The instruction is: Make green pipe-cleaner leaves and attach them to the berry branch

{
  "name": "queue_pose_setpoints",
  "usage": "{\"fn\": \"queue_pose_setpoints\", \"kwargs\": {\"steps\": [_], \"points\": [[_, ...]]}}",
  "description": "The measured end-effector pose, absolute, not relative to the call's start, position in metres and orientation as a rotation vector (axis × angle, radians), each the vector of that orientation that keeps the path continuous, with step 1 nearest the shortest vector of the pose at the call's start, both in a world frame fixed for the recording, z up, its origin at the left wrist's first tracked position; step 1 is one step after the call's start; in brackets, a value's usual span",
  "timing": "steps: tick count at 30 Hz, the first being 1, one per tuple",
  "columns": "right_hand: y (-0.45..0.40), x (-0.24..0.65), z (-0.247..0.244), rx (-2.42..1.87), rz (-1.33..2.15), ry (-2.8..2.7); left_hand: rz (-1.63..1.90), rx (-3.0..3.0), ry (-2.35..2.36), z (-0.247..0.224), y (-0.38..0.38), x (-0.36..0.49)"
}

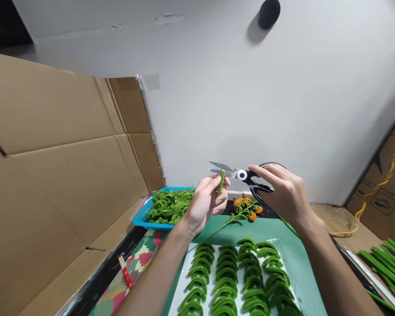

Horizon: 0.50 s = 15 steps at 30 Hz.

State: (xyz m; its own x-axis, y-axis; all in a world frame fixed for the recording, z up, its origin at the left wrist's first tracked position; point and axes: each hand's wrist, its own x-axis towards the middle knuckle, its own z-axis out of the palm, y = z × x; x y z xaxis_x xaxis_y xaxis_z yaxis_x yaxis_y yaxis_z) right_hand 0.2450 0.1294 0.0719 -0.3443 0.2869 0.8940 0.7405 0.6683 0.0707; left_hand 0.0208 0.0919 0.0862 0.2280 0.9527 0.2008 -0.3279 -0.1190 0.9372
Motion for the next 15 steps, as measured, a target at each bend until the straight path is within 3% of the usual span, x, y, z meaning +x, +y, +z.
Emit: {"fn": "queue_pose_setpoints", "kwargs": {"steps": [15], "points": [[0.1316,0.2394,0.0709,-0.689,-0.671,-1.826,1.643,1.291,0.756,0.0859,0.0956,0.0267]]}}
